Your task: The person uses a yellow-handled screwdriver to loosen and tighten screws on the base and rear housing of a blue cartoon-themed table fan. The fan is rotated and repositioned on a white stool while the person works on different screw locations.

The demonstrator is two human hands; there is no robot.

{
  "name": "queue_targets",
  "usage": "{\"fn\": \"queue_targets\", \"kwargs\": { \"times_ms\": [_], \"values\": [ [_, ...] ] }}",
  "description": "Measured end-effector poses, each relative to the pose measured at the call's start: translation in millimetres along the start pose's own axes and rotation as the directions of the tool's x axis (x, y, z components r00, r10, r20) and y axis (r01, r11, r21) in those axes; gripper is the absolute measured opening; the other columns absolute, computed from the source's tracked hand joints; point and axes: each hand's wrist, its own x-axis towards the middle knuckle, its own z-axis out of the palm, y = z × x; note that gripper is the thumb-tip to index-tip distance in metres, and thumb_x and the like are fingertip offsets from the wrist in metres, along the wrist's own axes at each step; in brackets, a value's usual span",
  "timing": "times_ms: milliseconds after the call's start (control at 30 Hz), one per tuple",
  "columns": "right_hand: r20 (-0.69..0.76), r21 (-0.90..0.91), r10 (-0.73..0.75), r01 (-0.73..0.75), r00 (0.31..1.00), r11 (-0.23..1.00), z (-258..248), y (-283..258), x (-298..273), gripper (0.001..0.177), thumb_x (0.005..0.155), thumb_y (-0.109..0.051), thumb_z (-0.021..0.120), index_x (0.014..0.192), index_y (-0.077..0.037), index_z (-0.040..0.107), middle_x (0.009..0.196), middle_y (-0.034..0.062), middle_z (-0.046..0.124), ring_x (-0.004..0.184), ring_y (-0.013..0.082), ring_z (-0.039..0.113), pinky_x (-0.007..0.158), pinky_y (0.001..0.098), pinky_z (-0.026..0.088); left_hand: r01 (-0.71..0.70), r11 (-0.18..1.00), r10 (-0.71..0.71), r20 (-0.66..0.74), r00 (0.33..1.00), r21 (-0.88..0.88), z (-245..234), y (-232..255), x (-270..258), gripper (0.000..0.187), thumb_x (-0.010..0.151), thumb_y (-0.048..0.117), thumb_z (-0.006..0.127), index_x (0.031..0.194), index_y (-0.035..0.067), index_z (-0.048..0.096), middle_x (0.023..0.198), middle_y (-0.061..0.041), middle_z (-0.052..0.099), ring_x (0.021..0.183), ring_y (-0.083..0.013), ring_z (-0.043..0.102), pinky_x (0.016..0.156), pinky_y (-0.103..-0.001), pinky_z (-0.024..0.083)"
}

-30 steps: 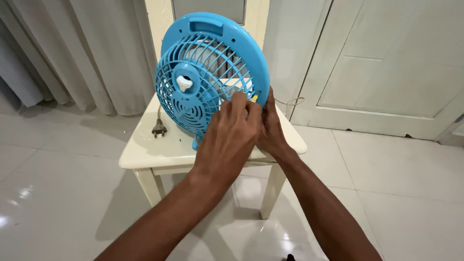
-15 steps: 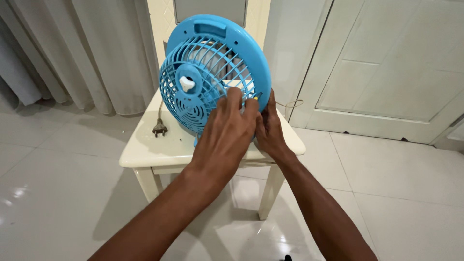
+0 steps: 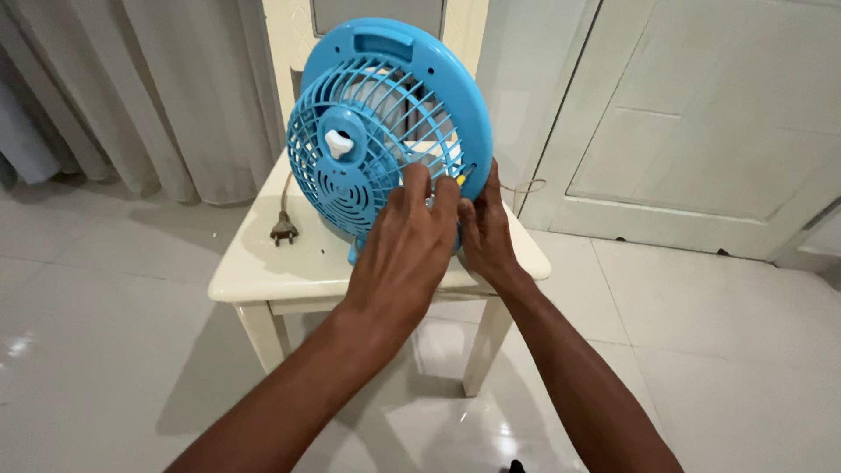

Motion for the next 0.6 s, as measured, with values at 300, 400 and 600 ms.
{"fn": "queue_targets", "kwargs": {
  "times_ms": [300,400,600],
  "values": [
    [-0.023,-0.039,0.008,-0.009,1.000,0.999,1.0,-16.7,1.0,0.071,0.113,-0.019,0.046,0.168,-0.007,0.002,0.119,0.0136,0.065,0.099,0.0192,0.063,0.090,0.0330,0.054,-0.027,0.998,0.028,-0.018,0.999,0.053,3.2,1.1,-1.4,0.024,0.088,-0.001,0.068,0.108,-0.007,0.058,0.108,-0.020,0.054,0.092,-0.0320,0.067,0.081,-0.039,0.059],
    [-0.018,-0.039,0.060,-0.061,0.998,0.997,-0.1,-18.7,0.8,0.074,0.112,-0.022,0.048,0.167,-0.007,0.002,0.115,0.0136,0.066,0.095,0.0184,0.062,0.084,0.0324,0.054,0.051,0.998,-0.053,0.053,0.997,0.031,5.5,1.7,2.3,0.015,0.100,0.006,0.068,0.106,-0.004,0.058,0.106,-0.020,0.054,0.092,-0.0338,0.067,0.079,-0.041,0.058],
    [-0.010,0.011,-0.050,0.051,0.999,0.999,1.4,-13.8,2.2,0.070,0.115,-0.022,0.044,0.167,-0.005,0.001,0.127,0.0147,0.064,0.108,0.0185,0.062,0.095,0.0330,0.054,0.020,1.000,-0.020,0.019,1.000,-0.013,-4.8,-2.0,-2.0,0.037,0.075,-0.010,0.067,0.111,-0.005,0.058,0.113,-0.025,0.053,0.093,-0.0358,0.064,0.078,-0.044,0.056]
  ]
}}
